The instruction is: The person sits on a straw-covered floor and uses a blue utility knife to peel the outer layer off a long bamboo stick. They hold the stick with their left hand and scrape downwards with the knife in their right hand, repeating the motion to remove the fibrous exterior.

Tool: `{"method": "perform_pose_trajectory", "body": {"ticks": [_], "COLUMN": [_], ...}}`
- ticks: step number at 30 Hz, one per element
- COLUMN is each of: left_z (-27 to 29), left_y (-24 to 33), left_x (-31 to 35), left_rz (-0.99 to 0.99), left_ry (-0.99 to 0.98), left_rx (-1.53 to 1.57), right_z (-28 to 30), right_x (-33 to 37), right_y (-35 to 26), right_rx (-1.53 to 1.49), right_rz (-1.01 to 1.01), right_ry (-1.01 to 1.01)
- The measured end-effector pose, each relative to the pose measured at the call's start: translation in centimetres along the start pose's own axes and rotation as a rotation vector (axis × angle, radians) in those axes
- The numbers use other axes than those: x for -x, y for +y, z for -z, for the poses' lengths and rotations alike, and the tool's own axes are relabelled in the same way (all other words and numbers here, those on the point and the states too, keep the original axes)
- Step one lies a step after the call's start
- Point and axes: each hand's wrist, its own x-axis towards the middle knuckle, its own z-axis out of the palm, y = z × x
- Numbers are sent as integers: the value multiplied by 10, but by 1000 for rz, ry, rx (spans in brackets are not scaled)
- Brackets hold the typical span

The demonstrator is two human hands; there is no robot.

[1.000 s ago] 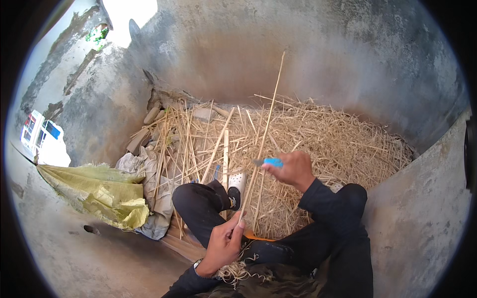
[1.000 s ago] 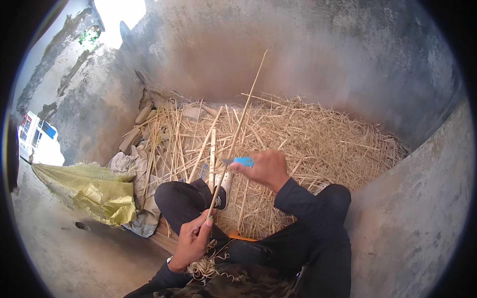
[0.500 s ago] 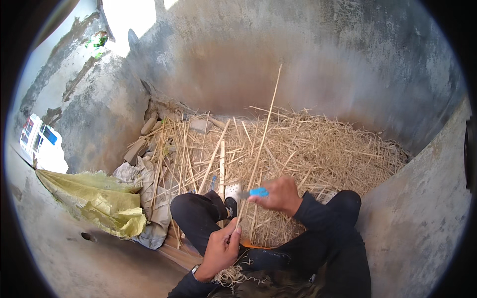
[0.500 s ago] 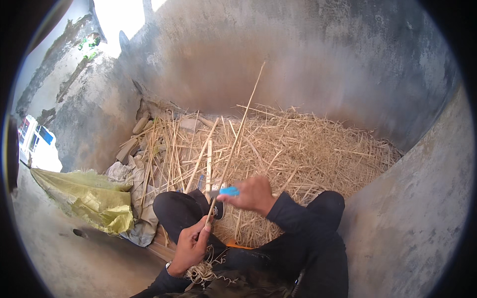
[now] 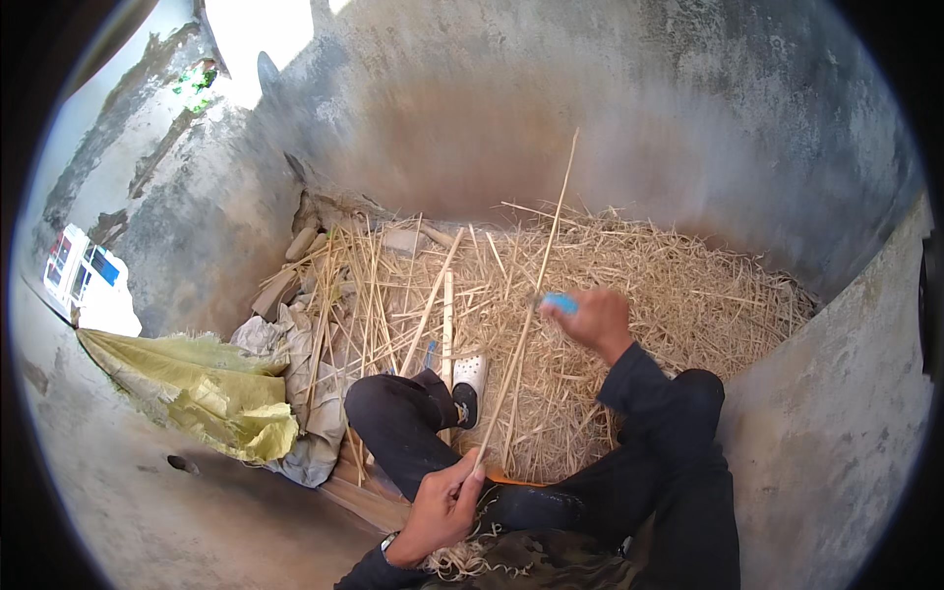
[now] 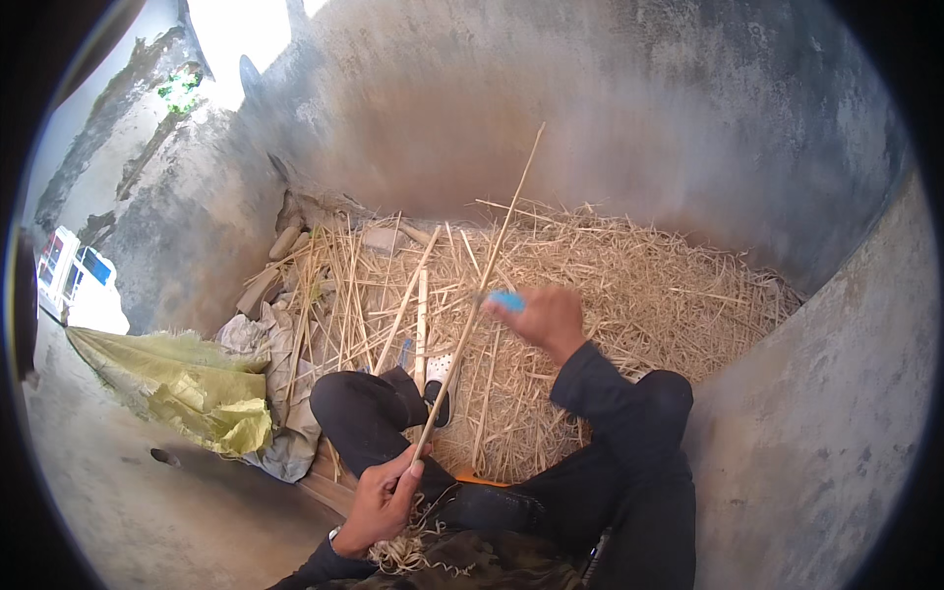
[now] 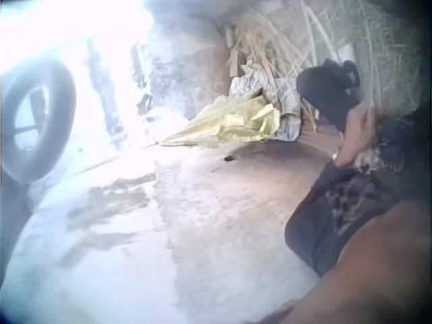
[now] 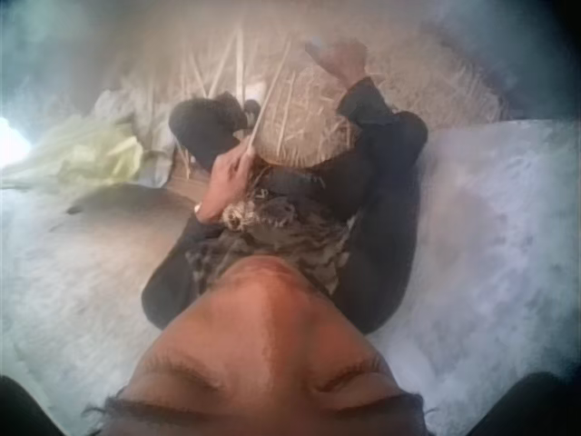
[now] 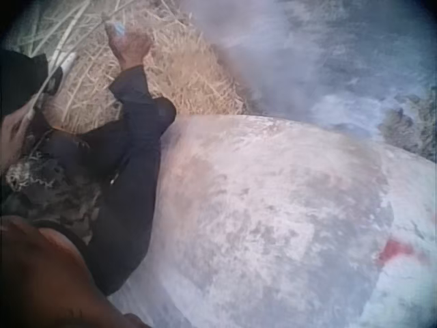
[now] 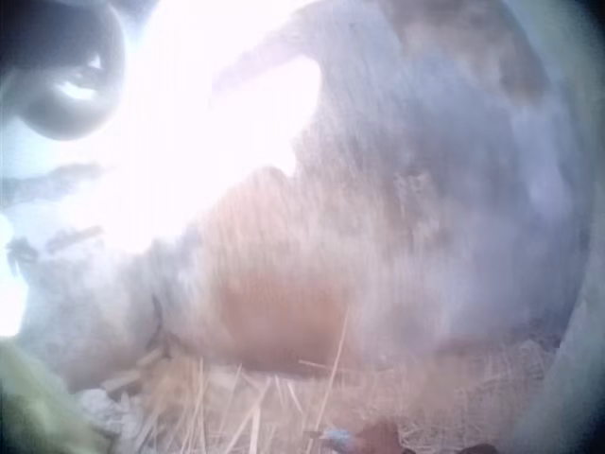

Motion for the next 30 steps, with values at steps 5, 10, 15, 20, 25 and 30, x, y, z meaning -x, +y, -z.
{"method": "perform_pose_trajectory", "body": {"ticks": [5,10,15,20,25,30], "left_z": [13,26,11,2,-1,4], "left_y": [3,-24,-16,-11,-9,0], "left_x": [20,8,-31,-42,-44,-38], "left_rz": [37,186,175,92,96,95], "left_ry": [-167,-199,-127,-79,-69,-58], "left_rx": [-8,474,679,548,458,405], "right_z": [10,33,23,10,11,7], "right_x": [-50,-47,23,3,25,19], "right_y": [126,85,-51,-34,-56,-43], "right_rx": [246,92,-78,-79,-148,-143], "right_rz": [-502,-348,235,99,241,264], "right_ry": [-7,33,-74,-123,-169,-12]}}
